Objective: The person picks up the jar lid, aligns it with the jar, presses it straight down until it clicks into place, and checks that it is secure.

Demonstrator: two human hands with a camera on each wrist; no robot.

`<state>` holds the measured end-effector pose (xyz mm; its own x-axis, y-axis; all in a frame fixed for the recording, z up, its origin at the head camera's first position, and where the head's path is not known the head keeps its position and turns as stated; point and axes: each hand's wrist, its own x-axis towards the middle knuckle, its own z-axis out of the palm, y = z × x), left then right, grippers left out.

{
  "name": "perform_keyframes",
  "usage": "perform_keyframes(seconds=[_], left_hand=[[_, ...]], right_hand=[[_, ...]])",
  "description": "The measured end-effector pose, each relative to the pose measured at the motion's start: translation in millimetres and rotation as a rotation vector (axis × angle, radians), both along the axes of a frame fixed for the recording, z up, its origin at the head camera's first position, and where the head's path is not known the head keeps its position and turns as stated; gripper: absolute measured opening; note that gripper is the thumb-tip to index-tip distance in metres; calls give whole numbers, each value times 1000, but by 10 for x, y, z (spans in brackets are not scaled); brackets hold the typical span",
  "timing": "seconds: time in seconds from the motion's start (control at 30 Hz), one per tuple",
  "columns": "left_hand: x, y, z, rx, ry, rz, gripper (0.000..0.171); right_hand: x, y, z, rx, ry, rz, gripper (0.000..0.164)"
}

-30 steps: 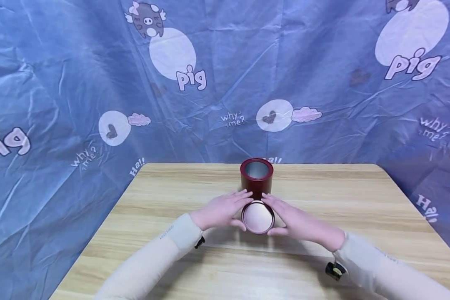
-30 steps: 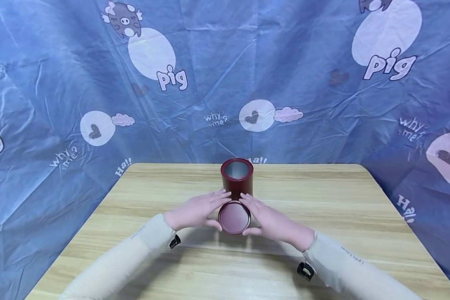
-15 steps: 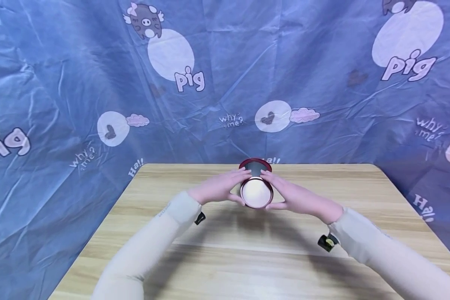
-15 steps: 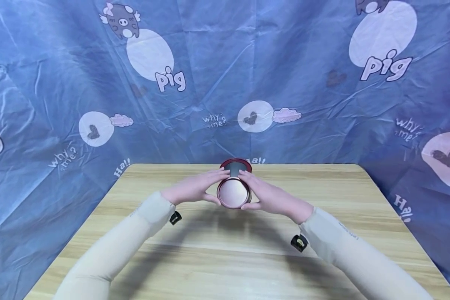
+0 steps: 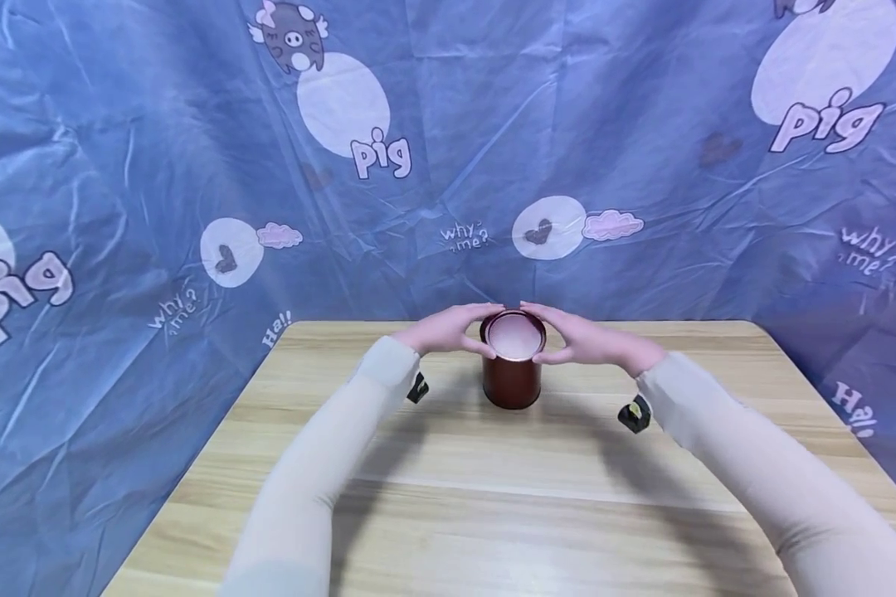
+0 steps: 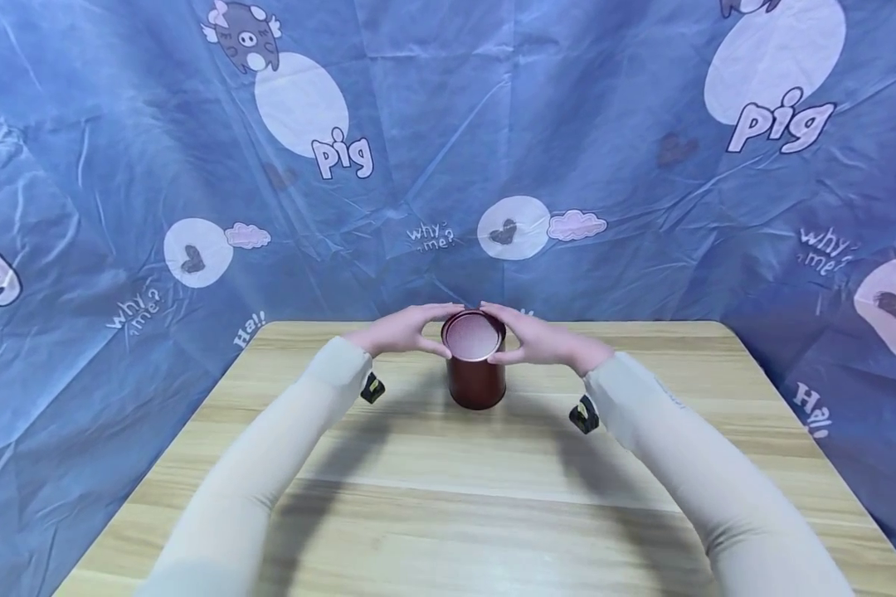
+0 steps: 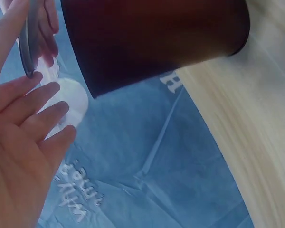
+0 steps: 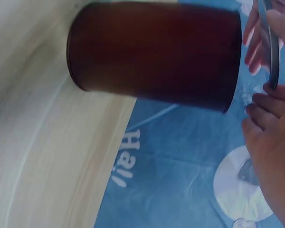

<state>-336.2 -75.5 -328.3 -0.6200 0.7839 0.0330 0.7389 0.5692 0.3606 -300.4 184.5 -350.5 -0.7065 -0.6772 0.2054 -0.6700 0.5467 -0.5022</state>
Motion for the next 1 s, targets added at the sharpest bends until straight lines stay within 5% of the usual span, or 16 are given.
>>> perform_keyframes(seconds=[0.37, 0.6, 0.83, 1.0], left_hand=[[-338, 91, -56, -27, -140, 8, 77], [-398, 78, -89, -77, -177, 32, 75], [-468, 30, -140, -80, -220, 27, 70], [-496, -8, -185, -65, -251, 50, 72]], right_hand=[[-285, 68, -59, 23, -80, -45, 76], [-365, 43, -87, 24, -106, -33, 71], [-415, 15, -81, -32, -319, -47, 74], [-443, 18, -119, -53, -379, -74, 77]])
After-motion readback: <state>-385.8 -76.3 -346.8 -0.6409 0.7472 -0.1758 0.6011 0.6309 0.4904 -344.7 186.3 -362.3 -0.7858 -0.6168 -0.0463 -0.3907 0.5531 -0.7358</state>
